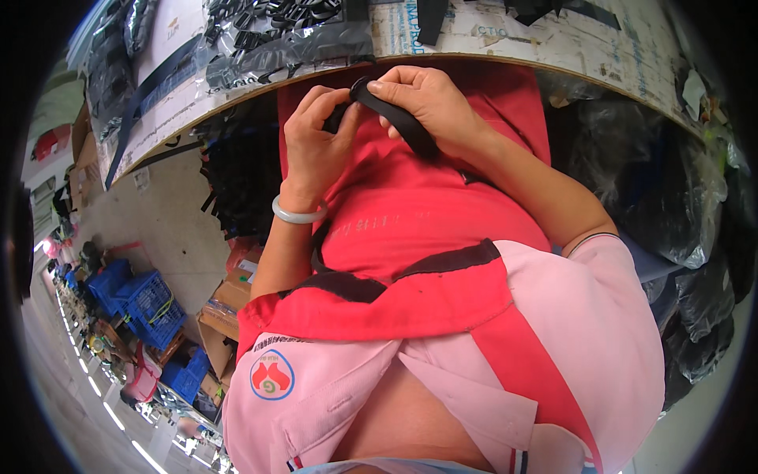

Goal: Threading nylon straps through plastic buckles at an assembly workstation.

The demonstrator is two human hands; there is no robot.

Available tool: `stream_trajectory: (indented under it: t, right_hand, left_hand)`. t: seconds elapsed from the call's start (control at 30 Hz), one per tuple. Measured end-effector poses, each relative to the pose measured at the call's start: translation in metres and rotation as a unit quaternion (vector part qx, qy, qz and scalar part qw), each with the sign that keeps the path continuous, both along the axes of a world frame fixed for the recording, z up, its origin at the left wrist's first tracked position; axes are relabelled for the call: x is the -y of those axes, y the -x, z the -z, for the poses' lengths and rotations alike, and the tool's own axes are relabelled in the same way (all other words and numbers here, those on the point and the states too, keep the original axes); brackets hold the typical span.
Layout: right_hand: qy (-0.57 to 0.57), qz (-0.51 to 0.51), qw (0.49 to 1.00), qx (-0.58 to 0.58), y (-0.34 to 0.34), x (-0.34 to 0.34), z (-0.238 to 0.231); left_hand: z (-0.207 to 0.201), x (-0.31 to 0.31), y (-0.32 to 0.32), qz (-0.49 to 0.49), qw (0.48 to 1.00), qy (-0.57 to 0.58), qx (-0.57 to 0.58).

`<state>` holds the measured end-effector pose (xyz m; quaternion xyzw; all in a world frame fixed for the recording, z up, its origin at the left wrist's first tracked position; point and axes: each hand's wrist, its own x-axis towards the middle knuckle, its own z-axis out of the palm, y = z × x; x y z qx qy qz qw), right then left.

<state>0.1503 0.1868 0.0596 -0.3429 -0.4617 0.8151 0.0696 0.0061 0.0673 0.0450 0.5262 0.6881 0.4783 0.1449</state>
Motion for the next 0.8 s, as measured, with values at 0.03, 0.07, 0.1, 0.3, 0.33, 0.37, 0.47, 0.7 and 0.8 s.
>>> stream_trajectory:
  t: [0.03, 0.07, 0.1, 0.3, 0.33, 0.37, 0.47, 0.7, 0.8]
  right_hand:
    - [0.031, 0.013, 0.999, -0.015, 0.001, 0.001, 0.003]
    - [0.063, 0.025, 0.997, -0.029, 0.003, 0.002, 0.006]
    - [0.063, 0.026, 0.997, -0.029, 0.006, 0.005, 0.007]
    - [-0.045, 0.019, 0.998, -0.038, 0.006, 0.002, 0.019]
    - [-0.044, 0.018, 0.998, -0.038, 0.007, 0.001, 0.020]
    - [-0.031, 0.011, 0.999, -0.044, 0.008, -0.001, 0.021]
    - [0.005, -0.031, 0.999, -0.040, 0.011, -0.009, 0.022]
    - [-0.123, -0.048, 0.990, -0.051, 0.009, 0.004, 0.030]
    - [-0.142, -0.052, 0.985, -0.081, 0.008, 0.009, 0.034]
  left_hand:
    - [0.000, 0.000, 0.000, 0.000, 1.000, -0.002, 0.000]
    - [0.001, 0.001, 0.001, 0.004, 1.000, 0.007, 0.000]
    - [0.002, 0.002, 0.002, 0.007, 1.000, 0.016, 0.000]
    - [0.012, 0.005, 0.002, -0.024, 0.996, -0.032, 0.073]
    - [0.014, 0.006, 0.000, -0.025, 0.996, -0.032, 0.074]
    - [0.016, 0.007, -0.003, -0.014, 0.998, -0.047, 0.041]
    - [0.025, 0.010, -0.004, 0.004, 0.997, -0.073, -0.012]
    - [0.029, 0.018, -0.001, -0.059, 0.686, 0.085, 0.721]
    - [0.029, 0.019, -0.001, -0.026, 0.671, 0.060, 0.738]
